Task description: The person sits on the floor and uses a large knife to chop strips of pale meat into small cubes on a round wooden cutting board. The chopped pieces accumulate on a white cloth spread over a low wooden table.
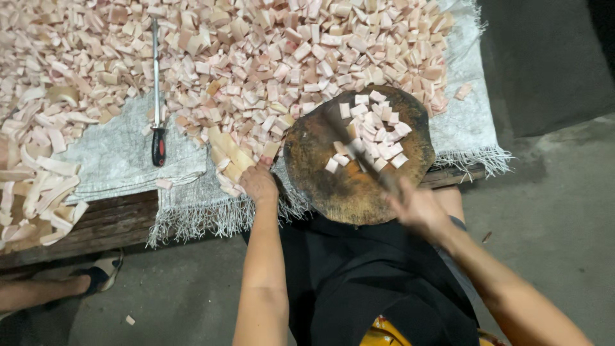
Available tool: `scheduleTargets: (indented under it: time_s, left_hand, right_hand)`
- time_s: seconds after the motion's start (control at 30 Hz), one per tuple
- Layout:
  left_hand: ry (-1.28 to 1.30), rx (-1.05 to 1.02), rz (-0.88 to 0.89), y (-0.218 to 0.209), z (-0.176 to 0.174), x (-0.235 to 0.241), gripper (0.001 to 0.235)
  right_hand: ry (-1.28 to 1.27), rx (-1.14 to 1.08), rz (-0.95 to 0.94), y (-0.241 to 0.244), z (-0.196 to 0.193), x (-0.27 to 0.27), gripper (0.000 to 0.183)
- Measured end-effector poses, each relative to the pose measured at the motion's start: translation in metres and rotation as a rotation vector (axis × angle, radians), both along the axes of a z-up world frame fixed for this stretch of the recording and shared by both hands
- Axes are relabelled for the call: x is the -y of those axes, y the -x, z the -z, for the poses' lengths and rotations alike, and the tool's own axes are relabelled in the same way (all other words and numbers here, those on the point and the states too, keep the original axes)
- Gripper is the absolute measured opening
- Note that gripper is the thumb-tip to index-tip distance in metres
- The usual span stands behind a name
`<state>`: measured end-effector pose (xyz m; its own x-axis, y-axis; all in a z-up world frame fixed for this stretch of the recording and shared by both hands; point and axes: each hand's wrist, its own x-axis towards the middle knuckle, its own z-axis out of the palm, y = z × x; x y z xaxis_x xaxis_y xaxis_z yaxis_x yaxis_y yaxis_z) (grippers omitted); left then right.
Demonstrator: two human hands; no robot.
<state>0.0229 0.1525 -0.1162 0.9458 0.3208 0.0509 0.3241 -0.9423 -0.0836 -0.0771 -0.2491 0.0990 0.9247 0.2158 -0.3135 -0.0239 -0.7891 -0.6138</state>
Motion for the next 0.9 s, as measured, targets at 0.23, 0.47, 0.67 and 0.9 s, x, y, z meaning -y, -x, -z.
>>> scheduleTargets:
  time_s: [0.23,0.47,0.67,0.9]
  left_hand:
    - [0.274,-0.070,0.012,0.004,-0.051,-0.016,0.039]
    - [1.060,-0.176,0.083,-0.021,-0.152,-0.015,0.049]
    - [1.058,-0.280,0.446,-0.037,-0.166,0.040,0.052]
    - [0.855,-0.427,0.290,-0.004,-0.122,0.105,0.044]
  right_hand:
    - [0.098,0.138,-0.025,0.047,0.037,0.003,0.037]
    - [0.182,-0.255,0.240,0.008,0.034,0.024,0.051]
    - [0.174,-0.271,0.298,0.010,0.024,0.016,0.052]
    - [0.104,-0.264,0.263,0.008,0.026,0.020,0.051]
